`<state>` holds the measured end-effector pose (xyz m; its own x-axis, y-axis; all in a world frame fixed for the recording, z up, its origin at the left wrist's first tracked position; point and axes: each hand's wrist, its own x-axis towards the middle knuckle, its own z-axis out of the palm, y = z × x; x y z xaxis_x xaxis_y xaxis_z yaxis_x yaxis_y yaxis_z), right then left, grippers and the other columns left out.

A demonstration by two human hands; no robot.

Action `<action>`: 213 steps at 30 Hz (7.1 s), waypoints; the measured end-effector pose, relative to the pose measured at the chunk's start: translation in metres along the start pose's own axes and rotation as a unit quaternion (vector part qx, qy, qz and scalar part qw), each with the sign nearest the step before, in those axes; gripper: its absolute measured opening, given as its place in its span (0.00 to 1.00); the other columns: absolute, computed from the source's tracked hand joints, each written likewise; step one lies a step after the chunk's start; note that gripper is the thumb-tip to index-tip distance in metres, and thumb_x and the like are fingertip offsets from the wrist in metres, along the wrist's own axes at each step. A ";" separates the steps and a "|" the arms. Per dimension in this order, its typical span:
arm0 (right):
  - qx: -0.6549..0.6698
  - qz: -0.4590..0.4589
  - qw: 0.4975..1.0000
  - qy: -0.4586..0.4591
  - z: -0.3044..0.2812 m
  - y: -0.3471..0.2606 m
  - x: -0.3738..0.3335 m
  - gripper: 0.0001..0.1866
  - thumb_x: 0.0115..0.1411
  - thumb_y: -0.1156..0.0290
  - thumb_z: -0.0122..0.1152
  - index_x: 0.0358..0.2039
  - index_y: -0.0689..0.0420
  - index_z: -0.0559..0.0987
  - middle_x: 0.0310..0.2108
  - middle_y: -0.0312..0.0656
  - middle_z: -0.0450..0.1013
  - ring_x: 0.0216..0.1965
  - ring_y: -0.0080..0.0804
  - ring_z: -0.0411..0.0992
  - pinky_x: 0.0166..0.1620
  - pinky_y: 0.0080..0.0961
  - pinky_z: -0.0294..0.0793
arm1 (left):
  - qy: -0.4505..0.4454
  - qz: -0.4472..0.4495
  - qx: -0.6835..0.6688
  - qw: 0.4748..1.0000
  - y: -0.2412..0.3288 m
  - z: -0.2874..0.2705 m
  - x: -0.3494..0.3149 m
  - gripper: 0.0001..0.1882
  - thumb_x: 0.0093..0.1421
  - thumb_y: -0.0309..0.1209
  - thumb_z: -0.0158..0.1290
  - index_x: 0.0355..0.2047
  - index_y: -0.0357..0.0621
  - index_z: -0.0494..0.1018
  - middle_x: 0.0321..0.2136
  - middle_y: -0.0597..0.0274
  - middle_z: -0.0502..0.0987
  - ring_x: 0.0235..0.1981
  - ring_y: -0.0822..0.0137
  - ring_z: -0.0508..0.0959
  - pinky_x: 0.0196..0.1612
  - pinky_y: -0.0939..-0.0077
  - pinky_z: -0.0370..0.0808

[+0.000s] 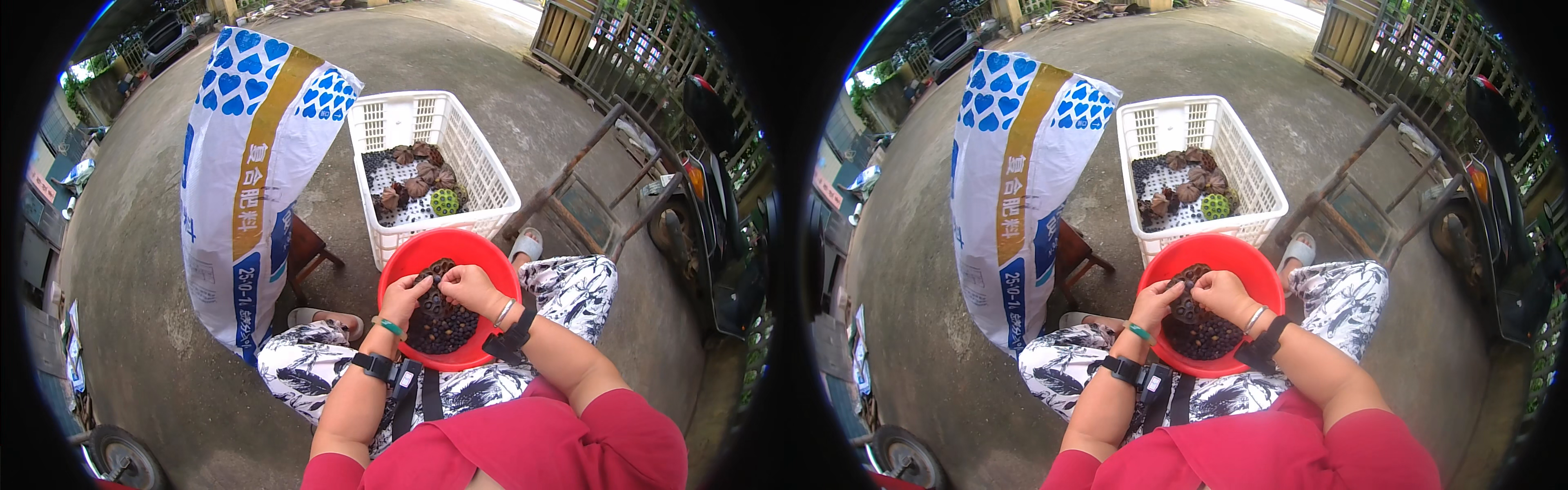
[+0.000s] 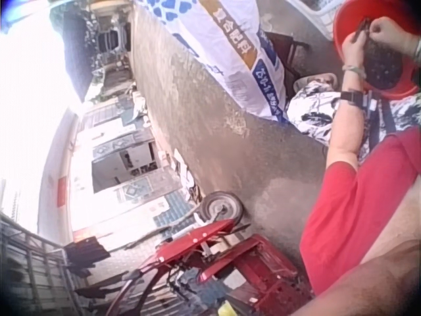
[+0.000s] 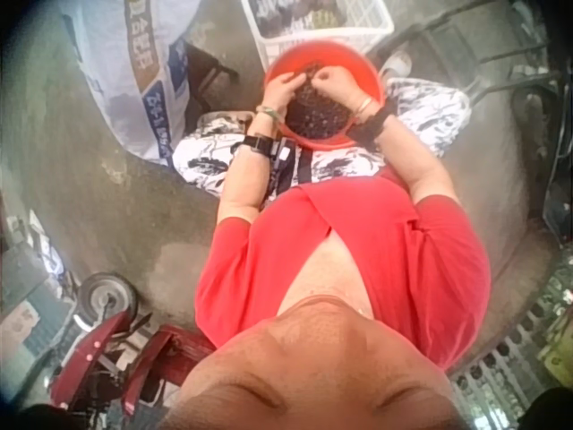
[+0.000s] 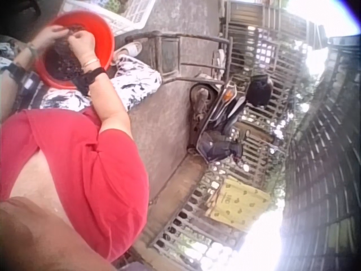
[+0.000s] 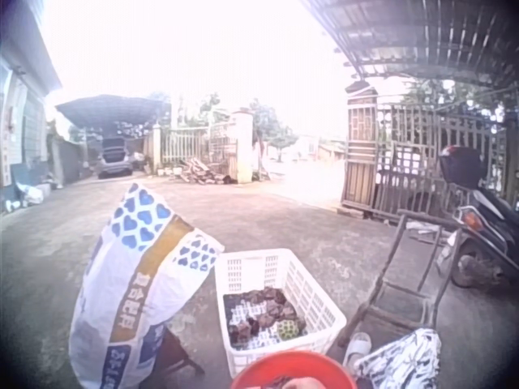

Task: The person picks up lotus pods, removes the seeds from them by hand, and drops the seeds into a red bucket.

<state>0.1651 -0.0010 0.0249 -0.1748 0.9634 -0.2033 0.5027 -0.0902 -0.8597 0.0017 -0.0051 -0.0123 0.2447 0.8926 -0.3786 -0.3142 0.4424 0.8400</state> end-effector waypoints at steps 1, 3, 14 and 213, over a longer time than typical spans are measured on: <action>0.119 0.064 0.989 -0.059 -0.002 0.000 0.001 0.08 0.51 0.71 0.54 0.25 0.63 0.76 0.22 0.43 0.73 0.25 0.31 0.74 0.31 0.22 0.74 | -0.004 -0.003 -0.034 0.999 -0.002 -0.003 0.002 0.10 0.53 0.35 0.55 0.33 0.43 0.74 0.25 0.71 0.74 0.23 0.82 0.70 0.25 0.88 0.63; 0.216 0.086 0.969 -0.078 -0.008 0.000 0.001 0.07 0.52 0.72 0.53 0.27 0.63 0.75 0.25 0.43 0.73 0.27 0.31 0.74 0.33 0.22 0.74 | -0.007 -0.007 -0.069 0.998 -0.004 -0.006 0.003 0.10 0.53 0.34 0.55 0.33 0.42 0.74 0.25 0.70 0.75 0.22 0.81 0.70 0.24 0.88 0.63; 0.200 0.118 0.968 -0.097 -0.002 0.002 0.000 0.18 0.52 0.61 0.61 0.29 0.65 0.70 0.27 0.44 0.70 0.26 0.27 0.72 0.27 0.18 0.75 | -0.059 -0.014 -0.007 0.998 0.007 -0.001 -0.007 0.11 0.56 0.31 0.50 0.38 0.39 0.72 0.31 0.65 0.75 0.31 0.74 0.74 0.34 0.83 0.69; 0.143 -0.073 0.987 0.000 -0.029 0.003 -0.001 0.11 0.54 0.71 0.57 0.36 0.63 0.72 0.29 0.37 0.72 0.31 0.20 0.70 0.36 0.16 0.69 | -0.138 -0.041 -0.141 0.979 0.008 0.002 -0.014 0.13 0.54 0.26 0.51 0.41 0.36 0.69 0.35 0.63 0.74 0.35 0.72 0.74 0.41 0.79 0.70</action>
<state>0.1919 0.0055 0.0359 -0.2283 0.9712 -0.0676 0.2123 -0.0181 -0.9770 -0.0028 -0.0147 0.0000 0.5063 0.8131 -0.2874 -0.5147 0.5523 0.6558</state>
